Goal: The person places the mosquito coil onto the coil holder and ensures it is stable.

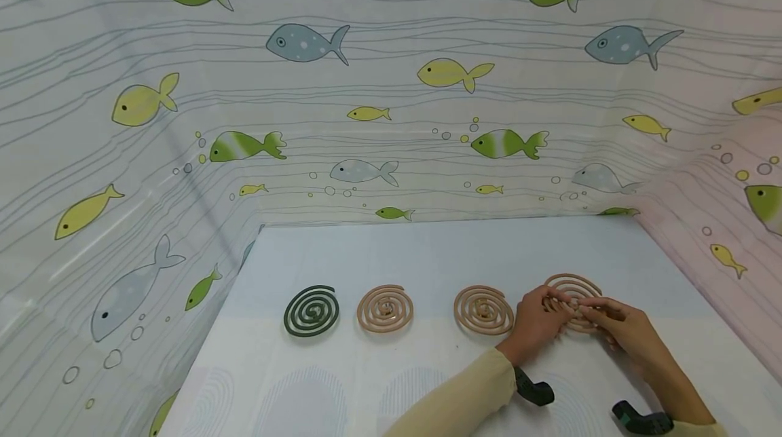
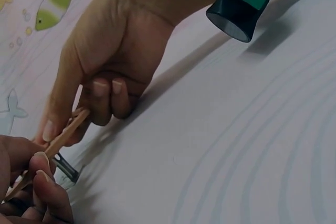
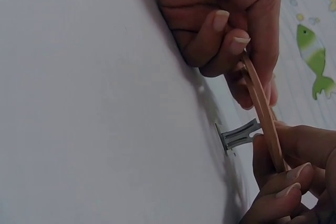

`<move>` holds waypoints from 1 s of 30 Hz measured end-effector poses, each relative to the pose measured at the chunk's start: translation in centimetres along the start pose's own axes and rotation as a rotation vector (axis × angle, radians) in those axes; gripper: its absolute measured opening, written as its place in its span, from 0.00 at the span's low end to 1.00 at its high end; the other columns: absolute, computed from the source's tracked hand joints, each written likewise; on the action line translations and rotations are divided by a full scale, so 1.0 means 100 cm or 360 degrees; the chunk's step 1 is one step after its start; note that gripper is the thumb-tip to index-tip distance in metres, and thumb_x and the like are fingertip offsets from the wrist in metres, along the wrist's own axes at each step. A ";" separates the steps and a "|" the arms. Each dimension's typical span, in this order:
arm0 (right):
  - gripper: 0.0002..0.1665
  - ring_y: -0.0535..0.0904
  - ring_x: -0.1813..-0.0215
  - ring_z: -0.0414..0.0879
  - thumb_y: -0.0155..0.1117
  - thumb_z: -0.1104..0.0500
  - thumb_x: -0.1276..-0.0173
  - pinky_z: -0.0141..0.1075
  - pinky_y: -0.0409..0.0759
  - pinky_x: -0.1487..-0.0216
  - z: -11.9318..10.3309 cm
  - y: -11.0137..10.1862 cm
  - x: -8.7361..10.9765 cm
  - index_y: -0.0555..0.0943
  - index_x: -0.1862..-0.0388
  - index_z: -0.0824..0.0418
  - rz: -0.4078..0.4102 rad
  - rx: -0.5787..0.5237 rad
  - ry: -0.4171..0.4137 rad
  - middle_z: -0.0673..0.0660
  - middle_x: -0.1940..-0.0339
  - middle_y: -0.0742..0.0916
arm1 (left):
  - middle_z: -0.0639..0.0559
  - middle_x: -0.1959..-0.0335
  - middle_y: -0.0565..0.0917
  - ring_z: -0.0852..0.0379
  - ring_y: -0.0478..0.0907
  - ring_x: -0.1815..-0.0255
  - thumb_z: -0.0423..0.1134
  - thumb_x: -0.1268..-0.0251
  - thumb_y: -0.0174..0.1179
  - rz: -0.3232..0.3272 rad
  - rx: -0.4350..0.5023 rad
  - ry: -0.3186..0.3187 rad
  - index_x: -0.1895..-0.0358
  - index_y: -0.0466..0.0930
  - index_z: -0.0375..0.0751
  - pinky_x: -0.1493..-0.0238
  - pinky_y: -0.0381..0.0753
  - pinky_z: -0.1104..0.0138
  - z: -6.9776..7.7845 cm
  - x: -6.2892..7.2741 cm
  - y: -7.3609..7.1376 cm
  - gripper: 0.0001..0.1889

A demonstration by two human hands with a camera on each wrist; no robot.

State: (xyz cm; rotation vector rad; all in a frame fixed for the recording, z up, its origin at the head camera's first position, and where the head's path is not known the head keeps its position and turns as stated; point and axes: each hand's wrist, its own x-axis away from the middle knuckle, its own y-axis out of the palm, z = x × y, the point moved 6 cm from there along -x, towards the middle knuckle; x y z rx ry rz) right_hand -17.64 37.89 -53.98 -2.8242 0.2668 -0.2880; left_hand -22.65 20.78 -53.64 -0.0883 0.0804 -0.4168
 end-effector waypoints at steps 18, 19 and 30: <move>0.19 0.67 0.78 0.39 0.70 0.42 0.29 0.36 0.72 0.77 0.001 -0.002 -0.002 0.88 0.48 0.50 0.0027 0.0086 0.0009 0.45 0.76 0.74 | 0.58 0.84 0.79 0.67 0.74 0.86 0.34 0.34 0.69 -0.0018 -0.0014 -0.0082 0.57 0.85 0.50 0.82 0.68 0.74 -0.003 -0.003 0.003 0.07; 0.18 0.67 0.78 0.39 0.70 0.41 0.29 0.36 0.72 0.77 0.002 -0.002 -0.002 0.88 0.49 0.49 0.0023 0.0092 0.0019 0.45 0.76 0.74 | 0.58 0.84 0.79 0.67 0.74 0.86 0.34 0.35 0.69 -0.0021 -0.0019 -0.0093 0.57 0.85 0.50 0.83 0.68 0.74 -0.004 -0.003 0.003 0.07; 0.16 0.66 0.79 0.38 0.70 0.41 0.29 0.35 0.70 0.79 0.002 -0.001 -0.003 0.87 0.50 0.47 0.0001 0.0087 0.0015 0.45 0.78 0.74 | 0.64 0.87 0.76 0.69 0.72 0.89 0.32 0.35 0.68 -0.0029 -0.0133 -0.0076 0.57 0.85 0.50 0.83 0.70 0.75 -0.006 -0.005 0.004 0.09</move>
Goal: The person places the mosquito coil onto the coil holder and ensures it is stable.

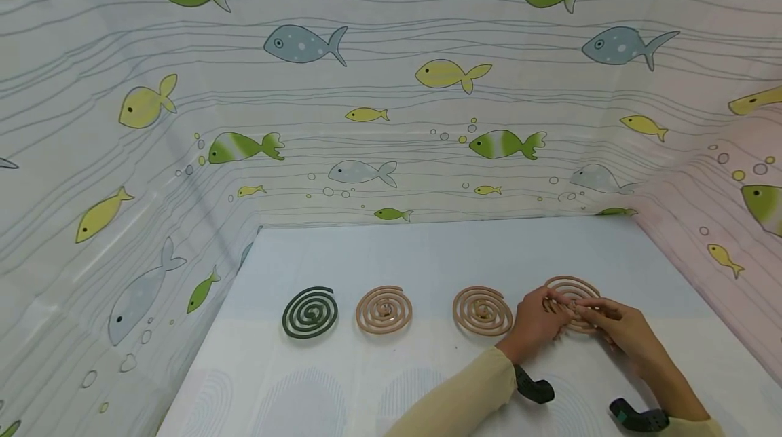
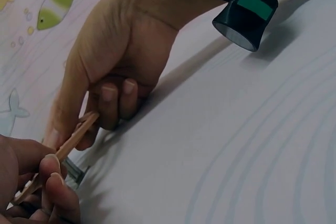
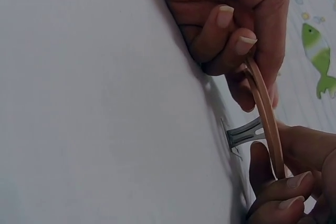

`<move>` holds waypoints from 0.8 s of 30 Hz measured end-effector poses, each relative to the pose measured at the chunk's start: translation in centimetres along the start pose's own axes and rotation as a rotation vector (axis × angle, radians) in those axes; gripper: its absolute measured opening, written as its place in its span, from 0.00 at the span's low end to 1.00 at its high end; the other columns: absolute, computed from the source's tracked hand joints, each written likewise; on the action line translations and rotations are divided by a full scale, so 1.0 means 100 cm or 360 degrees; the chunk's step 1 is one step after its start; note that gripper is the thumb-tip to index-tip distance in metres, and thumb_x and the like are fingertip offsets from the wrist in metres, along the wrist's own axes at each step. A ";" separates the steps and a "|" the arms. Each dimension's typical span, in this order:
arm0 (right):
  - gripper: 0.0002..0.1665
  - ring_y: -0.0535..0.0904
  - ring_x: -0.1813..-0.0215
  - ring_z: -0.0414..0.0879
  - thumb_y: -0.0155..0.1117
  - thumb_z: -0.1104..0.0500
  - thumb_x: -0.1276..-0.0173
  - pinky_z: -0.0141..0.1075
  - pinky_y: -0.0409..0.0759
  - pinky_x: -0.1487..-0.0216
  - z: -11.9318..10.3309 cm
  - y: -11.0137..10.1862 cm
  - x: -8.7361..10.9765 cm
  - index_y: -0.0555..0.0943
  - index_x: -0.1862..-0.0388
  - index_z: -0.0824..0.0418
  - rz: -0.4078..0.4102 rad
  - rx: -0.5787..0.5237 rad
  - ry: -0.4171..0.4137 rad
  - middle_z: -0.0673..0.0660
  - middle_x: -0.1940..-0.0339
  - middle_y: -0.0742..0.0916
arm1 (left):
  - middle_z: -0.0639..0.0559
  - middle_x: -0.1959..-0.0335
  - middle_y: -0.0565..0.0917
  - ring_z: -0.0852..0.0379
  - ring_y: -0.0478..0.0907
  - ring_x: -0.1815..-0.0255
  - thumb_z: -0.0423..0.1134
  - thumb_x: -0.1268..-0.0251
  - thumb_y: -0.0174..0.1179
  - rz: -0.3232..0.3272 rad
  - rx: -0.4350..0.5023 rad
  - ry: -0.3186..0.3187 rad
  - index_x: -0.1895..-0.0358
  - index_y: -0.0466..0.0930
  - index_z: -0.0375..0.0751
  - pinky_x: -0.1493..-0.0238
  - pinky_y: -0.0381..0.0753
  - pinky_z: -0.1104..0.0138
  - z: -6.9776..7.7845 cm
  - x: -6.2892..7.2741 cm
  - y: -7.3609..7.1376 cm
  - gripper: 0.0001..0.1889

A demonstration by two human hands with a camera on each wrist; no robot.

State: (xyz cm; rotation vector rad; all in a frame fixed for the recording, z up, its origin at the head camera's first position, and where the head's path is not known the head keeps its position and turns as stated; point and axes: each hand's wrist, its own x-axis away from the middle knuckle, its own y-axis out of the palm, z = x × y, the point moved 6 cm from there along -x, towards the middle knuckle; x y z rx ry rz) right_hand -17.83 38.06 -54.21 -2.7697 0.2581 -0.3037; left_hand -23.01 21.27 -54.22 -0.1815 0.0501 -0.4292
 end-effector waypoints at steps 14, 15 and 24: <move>0.28 0.66 0.81 0.39 0.70 0.39 0.30 0.37 0.70 0.81 -0.002 0.002 -0.003 0.84 0.45 0.59 0.0049 0.0065 -0.0008 0.46 0.81 0.73 | 0.58 0.88 0.77 0.65 0.71 0.90 0.28 0.37 0.68 -0.0009 0.0145 -0.0056 0.59 0.84 0.48 0.85 0.69 0.74 0.003 0.002 -0.001 0.10; 0.28 0.66 0.82 0.39 0.70 0.40 0.30 0.37 0.70 0.81 -0.002 0.002 -0.003 0.84 0.44 0.60 0.0053 0.0068 -0.0011 0.46 0.81 0.73 | 0.58 0.88 0.77 0.65 0.71 0.90 0.28 0.37 0.68 -0.0008 0.0153 -0.0061 0.59 0.84 0.48 0.85 0.69 0.74 0.003 0.002 -0.001 0.10; 0.31 0.65 0.82 0.39 0.70 0.39 0.30 0.36 0.70 0.81 -0.004 0.002 -0.002 0.82 0.42 0.63 0.0045 0.0098 -0.0016 0.46 0.80 0.74 | 0.59 0.88 0.77 0.66 0.71 0.90 0.29 0.36 0.68 -0.0018 0.0115 -0.0054 0.58 0.84 0.49 0.85 0.69 0.74 0.002 0.003 0.000 0.09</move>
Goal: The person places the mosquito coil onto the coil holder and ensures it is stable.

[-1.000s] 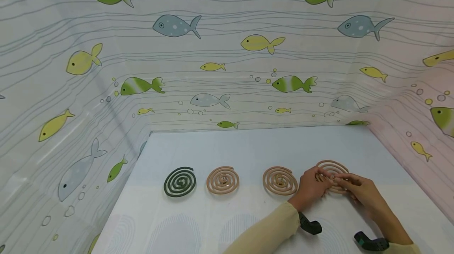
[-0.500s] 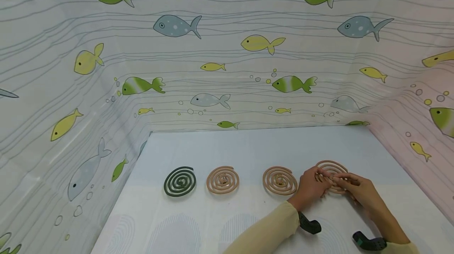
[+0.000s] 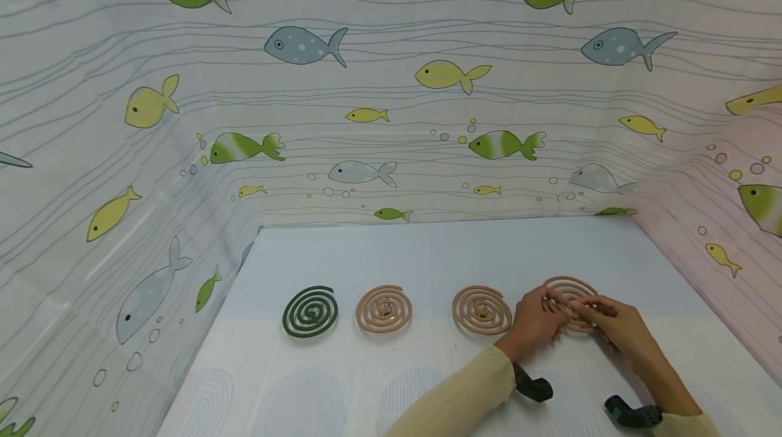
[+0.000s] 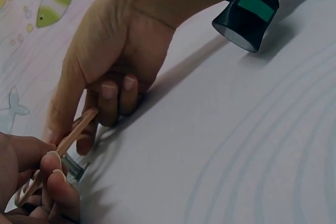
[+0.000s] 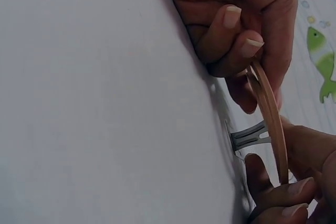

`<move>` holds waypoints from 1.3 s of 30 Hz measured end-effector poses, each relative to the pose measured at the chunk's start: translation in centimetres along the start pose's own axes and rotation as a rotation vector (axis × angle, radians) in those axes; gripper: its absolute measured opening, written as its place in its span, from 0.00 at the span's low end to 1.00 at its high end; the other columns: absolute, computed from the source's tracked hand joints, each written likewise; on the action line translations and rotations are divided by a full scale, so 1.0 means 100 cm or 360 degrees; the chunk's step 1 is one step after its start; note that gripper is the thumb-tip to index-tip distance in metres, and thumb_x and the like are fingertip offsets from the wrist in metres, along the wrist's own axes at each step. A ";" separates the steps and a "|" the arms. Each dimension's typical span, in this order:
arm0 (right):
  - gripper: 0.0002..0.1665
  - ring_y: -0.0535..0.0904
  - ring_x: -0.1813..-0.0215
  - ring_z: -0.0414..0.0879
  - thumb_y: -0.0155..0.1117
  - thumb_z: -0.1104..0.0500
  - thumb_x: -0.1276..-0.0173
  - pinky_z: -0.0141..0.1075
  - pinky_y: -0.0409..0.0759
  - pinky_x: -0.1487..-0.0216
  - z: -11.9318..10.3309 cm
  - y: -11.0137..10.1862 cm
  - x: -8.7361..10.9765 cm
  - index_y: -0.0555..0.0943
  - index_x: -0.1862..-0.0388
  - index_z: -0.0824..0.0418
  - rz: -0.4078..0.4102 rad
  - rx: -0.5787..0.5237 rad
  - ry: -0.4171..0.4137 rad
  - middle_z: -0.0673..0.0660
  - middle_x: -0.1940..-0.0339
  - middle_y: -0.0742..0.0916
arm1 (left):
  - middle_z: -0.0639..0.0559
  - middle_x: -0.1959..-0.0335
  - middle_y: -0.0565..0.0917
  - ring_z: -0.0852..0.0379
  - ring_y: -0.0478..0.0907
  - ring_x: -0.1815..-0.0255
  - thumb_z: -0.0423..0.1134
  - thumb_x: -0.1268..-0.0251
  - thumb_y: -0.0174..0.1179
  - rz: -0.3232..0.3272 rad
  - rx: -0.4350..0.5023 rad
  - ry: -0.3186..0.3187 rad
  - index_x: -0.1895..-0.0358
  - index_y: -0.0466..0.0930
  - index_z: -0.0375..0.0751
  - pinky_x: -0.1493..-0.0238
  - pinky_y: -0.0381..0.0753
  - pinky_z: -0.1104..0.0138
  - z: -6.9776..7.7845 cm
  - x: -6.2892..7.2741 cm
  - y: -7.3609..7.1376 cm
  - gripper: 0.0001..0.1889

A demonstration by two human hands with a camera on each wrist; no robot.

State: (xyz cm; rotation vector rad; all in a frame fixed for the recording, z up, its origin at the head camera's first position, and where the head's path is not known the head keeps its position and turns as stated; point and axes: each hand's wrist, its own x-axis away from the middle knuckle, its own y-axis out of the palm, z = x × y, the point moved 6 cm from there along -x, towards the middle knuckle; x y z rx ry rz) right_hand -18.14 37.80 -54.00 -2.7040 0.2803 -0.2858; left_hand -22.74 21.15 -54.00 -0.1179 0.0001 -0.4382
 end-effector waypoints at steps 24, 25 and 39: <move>0.33 0.68 0.78 0.40 0.69 0.41 0.28 0.36 0.72 0.77 0.006 -0.007 0.007 0.80 0.35 0.62 0.0005 -0.0060 -0.0029 0.46 0.62 0.83 | 0.55 0.84 0.78 0.62 0.72 0.88 0.35 0.32 0.69 -0.0073 -0.0036 0.0006 0.52 0.81 0.54 0.84 0.72 0.71 0.004 0.012 -0.003 0.11; 0.33 0.69 0.77 0.40 0.69 0.41 0.29 0.36 0.73 0.77 0.006 -0.008 0.007 0.79 0.35 0.62 0.0008 -0.0057 -0.0027 0.46 0.61 0.83 | 0.54 0.83 0.78 0.62 0.73 0.87 0.36 0.32 0.69 -0.0075 -0.0047 0.0007 0.52 0.80 0.54 0.84 0.72 0.71 0.004 0.013 -0.003 0.11; 0.31 0.70 0.76 0.41 0.69 0.42 0.28 0.37 0.73 0.74 0.008 -0.011 0.013 0.79 0.34 0.58 0.0001 -0.0077 -0.0034 0.40 0.57 0.82 | 0.47 0.73 0.85 0.60 0.78 0.82 0.38 0.31 0.68 -0.0134 -0.0005 0.0009 0.47 0.79 0.53 0.80 0.76 0.68 0.008 0.024 -0.012 0.13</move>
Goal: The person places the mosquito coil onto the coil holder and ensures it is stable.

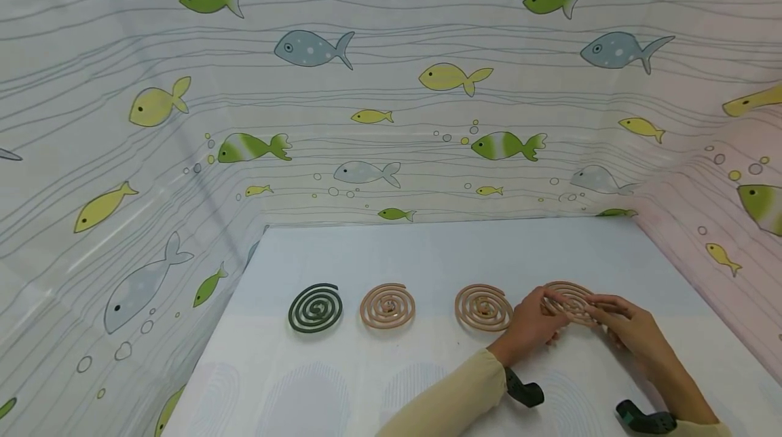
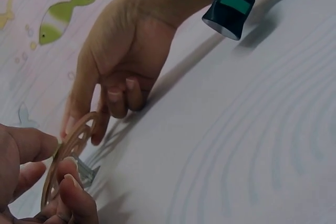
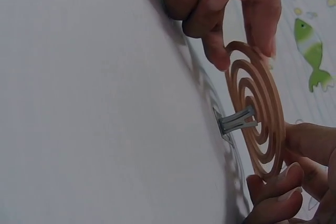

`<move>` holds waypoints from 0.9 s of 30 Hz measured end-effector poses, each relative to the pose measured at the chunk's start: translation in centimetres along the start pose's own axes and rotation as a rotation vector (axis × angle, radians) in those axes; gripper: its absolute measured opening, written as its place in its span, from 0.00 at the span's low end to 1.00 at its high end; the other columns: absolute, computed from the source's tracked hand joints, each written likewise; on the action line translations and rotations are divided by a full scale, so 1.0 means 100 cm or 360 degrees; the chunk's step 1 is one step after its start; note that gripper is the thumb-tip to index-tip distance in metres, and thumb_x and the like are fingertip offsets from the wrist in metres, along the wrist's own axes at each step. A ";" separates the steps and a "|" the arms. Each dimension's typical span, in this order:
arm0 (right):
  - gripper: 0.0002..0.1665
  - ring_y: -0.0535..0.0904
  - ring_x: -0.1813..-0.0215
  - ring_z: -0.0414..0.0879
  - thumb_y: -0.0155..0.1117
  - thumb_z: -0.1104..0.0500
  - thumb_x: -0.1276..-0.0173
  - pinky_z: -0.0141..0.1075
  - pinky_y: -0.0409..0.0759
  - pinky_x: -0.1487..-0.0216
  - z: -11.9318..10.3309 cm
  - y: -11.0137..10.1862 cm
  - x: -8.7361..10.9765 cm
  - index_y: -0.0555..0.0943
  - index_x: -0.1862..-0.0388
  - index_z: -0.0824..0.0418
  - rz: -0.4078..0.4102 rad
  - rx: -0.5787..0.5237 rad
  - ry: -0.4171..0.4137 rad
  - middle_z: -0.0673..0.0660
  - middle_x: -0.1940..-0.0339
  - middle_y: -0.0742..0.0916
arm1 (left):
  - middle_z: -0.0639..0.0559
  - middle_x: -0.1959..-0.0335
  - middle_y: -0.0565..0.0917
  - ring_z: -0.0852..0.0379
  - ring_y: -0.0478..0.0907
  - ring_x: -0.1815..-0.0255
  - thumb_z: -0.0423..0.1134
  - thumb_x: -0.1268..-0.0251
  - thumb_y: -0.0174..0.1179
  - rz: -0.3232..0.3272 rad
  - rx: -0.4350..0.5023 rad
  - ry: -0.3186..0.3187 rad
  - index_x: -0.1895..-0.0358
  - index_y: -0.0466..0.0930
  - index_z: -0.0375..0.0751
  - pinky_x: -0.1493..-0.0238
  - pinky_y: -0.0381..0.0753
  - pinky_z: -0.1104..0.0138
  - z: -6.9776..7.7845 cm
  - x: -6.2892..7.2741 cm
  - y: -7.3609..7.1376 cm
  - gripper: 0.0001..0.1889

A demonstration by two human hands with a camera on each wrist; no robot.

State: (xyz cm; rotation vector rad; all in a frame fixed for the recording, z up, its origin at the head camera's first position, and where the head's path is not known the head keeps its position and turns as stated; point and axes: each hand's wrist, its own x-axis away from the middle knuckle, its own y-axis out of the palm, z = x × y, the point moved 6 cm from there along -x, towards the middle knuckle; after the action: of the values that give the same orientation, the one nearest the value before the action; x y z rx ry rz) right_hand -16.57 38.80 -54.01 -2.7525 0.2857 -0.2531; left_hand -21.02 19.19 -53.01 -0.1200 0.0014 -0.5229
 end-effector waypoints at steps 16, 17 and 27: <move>0.31 0.74 0.71 0.43 0.66 0.42 0.25 0.37 0.75 0.74 -0.006 -0.016 0.006 0.79 0.37 0.64 0.0113 0.0054 -0.0053 0.41 0.59 0.80 | 0.50 0.72 0.86 0.57 0.79 0.82 0.40 0.30 0.68 -0.0015 -0.0140 0.0041 0.46 0.79 0.52 0.80 0.80 0.66 0.012 0.005 -0.015 0.13; 0.29 0.74 0.72 0.43 0.66 0.42 0.25 0.37 0.75 0.74 -0.007 -0.017 0.006 0.81 0.38 0.62 0.0124 0.0048 -0.0058 0.40 0.59 0.79 | 0.49 0.72 0.86 0.57 0.79 0.83 0.40 0.30 0.68 -0.0014 -0.0154 0.0044 0.47 0.79 0.52 0.80 0.80 0.66 0.014 0.005 -0.017 0.13; 0.18 0.75 0.71 0.43 0.65 0.41 0.25 0.36 0.76 0.73 -0.011 -0.029 0.012 0.84 0.42 0.46 0.0158 0.0020 -0.0059 0.37 0.60 0.78 | 0.56 0.68 0.85 0.38 0.85 0.70 0.41 0.27 0.65 -0.0123 -0.0108 0.0136 0.48 0.81 0.46 0.69 0.85 0.51 0.044 0.015 -0.043 0.10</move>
State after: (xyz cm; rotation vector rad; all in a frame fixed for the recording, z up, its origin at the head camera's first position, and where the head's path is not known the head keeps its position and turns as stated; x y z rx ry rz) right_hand -15.16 40.84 -51.71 -2.7178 0.4081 -0.1773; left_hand -21.71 15.20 -48.11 -0.1646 0.0980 -0.6048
